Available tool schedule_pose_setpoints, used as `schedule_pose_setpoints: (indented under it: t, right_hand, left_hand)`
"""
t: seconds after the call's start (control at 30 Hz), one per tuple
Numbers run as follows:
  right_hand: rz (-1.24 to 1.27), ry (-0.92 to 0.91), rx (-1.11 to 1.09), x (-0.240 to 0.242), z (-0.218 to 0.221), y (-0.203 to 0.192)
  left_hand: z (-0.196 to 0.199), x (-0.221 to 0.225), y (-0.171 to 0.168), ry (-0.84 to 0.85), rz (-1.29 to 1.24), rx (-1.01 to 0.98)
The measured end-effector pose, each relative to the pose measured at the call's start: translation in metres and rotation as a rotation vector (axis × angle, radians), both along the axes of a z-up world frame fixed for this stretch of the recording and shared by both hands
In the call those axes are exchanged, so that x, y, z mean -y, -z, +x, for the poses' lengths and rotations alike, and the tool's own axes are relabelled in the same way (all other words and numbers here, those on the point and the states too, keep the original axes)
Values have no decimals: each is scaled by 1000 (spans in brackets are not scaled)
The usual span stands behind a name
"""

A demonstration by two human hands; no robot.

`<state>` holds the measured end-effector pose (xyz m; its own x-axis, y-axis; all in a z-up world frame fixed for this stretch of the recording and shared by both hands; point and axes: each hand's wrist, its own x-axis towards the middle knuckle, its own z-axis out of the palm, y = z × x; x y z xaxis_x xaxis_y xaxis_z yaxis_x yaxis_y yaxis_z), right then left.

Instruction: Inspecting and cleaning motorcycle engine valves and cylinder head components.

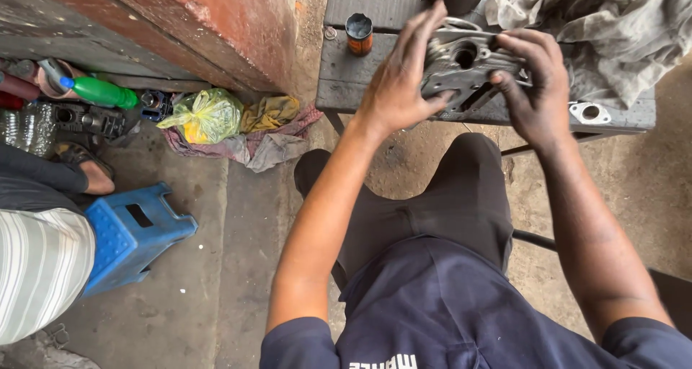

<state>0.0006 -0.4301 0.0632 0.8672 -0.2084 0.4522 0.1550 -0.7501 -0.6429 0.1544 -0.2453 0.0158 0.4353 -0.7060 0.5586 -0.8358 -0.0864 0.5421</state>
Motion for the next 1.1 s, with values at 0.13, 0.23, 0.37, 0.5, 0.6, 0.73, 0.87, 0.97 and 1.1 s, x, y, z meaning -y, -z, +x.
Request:
schedule_pose_setpoints:
  t: [0.13, 0.23, 0.37, 0.5, 0.6, 0.73, 0.87, 0.97, 1.1]
  right_hand:
    - [153, 15, -57, 8, -8, 1]
    - [225, 35, -88, 13, -12, -1]
    - [307, 29, -93, 13, -14, 4]
    - [392, -19, -70, 14, -9, 3]
    - [409, -50, -87, 16, -3, 8]
    - [423, -127, -142, 14, 18, 15]
    - [342, -206, -179, 10, 38, 0]
    - [118, -222, -229, 41, 50, -5]
    - [121, -131, -195, 61, 96, -25]
  left_hand:
    - [-3, 12, 0, -26, -16, -87]
    - [-6, 25, -1, -40, -19, 6]
    - [-5, 22, 0, -15, 18, 20]
    - [-10, 18, -4, -36, 83, 3]
    - [-20, 13, -7, -67, 84, 49]
    - [-21, -8, -26, -211, 195, 147]
    - [-9, -26, -21, -252, 147, 16]
    - [-5, -26, -11, -228, 83, 29]
    - [0, -24, -8, -225, 80, 26]
